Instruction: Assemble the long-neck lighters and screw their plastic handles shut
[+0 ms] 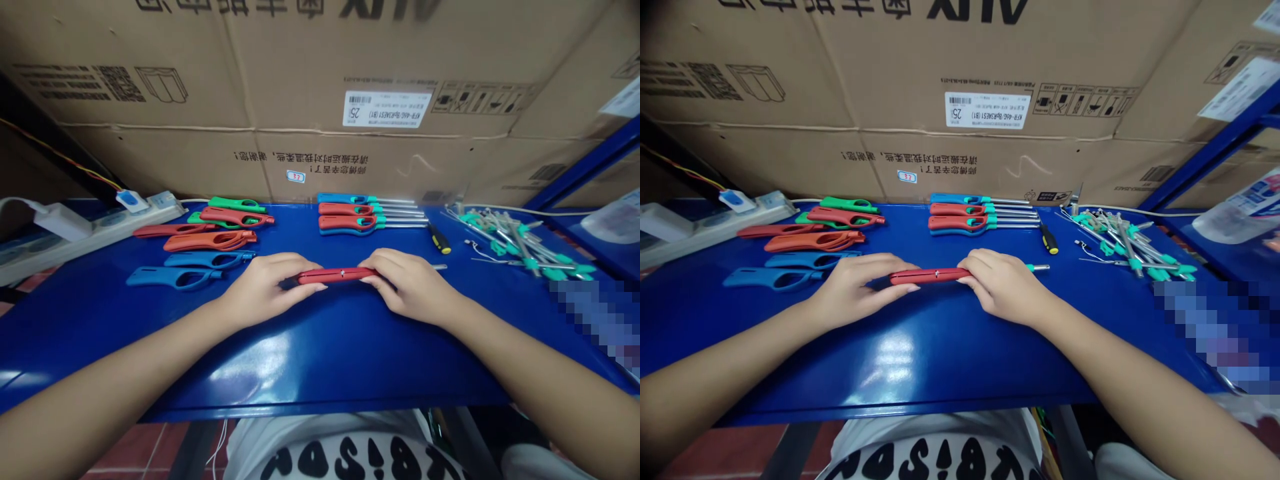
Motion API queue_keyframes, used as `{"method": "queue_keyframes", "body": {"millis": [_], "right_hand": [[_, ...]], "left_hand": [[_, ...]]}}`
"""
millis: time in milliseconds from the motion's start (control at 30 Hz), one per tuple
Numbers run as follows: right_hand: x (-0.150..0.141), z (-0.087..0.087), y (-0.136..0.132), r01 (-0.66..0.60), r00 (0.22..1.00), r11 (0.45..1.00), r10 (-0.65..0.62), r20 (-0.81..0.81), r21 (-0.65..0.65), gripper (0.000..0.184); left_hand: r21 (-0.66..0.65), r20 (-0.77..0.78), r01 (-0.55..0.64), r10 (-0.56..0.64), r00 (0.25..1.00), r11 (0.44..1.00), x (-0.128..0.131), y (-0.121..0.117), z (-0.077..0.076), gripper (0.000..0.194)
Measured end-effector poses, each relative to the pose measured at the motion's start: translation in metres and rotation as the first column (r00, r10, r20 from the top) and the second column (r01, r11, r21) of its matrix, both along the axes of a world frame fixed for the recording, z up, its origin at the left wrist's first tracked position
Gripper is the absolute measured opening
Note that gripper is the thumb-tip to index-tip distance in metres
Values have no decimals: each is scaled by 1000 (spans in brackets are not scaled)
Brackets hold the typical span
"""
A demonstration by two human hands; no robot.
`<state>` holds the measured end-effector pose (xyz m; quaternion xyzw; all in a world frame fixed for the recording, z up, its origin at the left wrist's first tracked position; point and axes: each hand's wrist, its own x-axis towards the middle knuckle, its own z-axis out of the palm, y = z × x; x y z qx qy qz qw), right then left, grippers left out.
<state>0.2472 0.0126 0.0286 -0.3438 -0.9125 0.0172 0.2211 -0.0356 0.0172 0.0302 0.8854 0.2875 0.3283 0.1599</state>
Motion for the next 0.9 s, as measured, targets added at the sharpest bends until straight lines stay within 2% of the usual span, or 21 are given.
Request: {"method": "queue_keyframes", "body": {"millis": [567,900], "right_hand": [[1,3,0,-66,998,982,66,3,177,18],[-13,-3,-5,-92,994,982,99,-37,166,19]], "left_hand": [[254,-22,47,-43,999,966,-2,2,-1,23],[254,-62,79,-65,996,964,6,-6,-9,25]]}}
